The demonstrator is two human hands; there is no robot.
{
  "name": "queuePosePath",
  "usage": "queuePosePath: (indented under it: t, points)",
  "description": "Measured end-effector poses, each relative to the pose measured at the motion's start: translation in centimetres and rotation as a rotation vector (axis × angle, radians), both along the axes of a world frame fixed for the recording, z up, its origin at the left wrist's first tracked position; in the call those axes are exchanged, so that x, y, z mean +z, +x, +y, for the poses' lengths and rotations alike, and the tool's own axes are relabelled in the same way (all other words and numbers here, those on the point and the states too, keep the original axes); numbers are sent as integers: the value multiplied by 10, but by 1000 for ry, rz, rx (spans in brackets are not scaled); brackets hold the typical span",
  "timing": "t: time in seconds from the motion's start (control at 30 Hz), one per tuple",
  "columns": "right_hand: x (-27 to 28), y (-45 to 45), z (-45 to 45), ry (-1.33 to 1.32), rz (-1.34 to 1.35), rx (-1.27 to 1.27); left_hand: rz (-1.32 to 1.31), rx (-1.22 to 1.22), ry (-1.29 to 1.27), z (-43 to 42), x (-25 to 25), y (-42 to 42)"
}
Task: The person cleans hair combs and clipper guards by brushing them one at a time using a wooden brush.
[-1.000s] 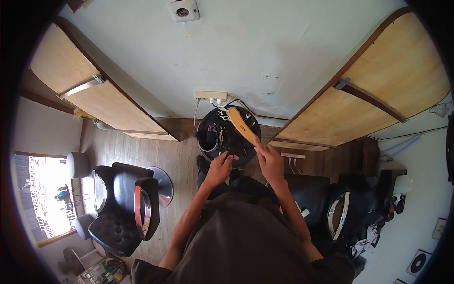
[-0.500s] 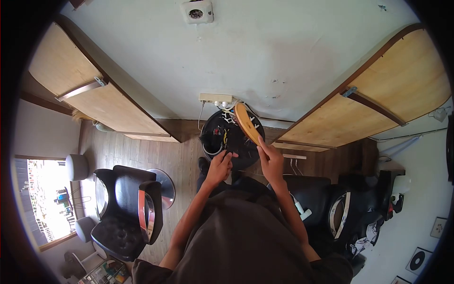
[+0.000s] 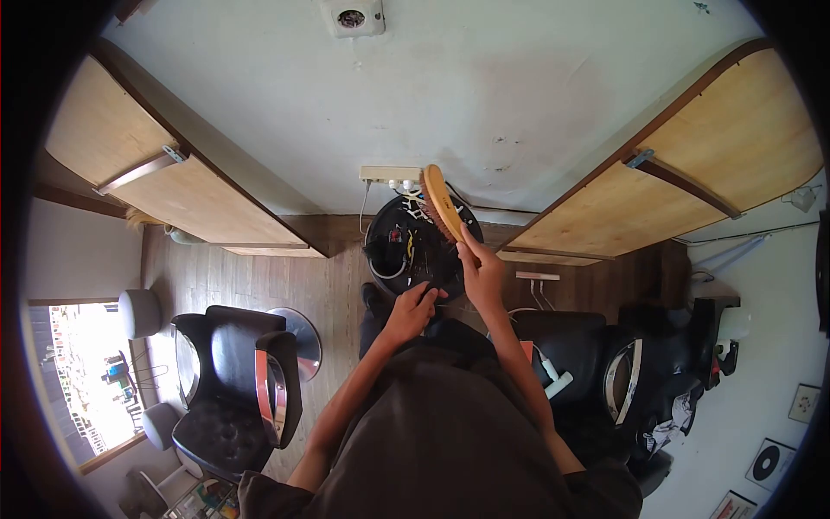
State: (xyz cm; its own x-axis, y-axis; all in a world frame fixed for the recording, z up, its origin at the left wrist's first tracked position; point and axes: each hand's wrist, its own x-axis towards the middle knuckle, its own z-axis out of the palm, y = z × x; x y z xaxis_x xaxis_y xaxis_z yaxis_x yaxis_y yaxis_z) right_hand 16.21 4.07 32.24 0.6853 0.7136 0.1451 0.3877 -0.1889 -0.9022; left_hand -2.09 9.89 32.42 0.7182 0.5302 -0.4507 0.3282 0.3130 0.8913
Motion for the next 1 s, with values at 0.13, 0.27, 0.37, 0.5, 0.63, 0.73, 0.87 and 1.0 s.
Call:
queuePosePath:
  t: [0.13, 0.27, 0.37, 0.5, 0.63, 0.73, 0.87, 1.0]
  points:
    - [8, 12, -24, -4, -117, 12, -13, 136, -289, 3, 8, 0]
    - [14, 16, -61, -131, -426, 86, -6, 195, -263, 4, 9, 2]
    - [8, 19, -67, -198, -509, 106, 47, 111, -75, -3, -2, 4]
    - [-7, 23, -55, -159, -469, 74, 27, 41, 74, -19, -7, 6]
    - [-14, 23, -36, -45, -124, 22, 13, 53, -35, -31, -8, 10]
    - [-17, 22, -34, -23, 315, -39, 22, 113, -188, -28, -6, 8]
    - [-11, 34, -60, 3, -87, 9, -22, 217, -273, -27, 2, 7]
    - [2, 30, -78, -147, -457, 75, -6, 165, -182, -26, 6, 10]
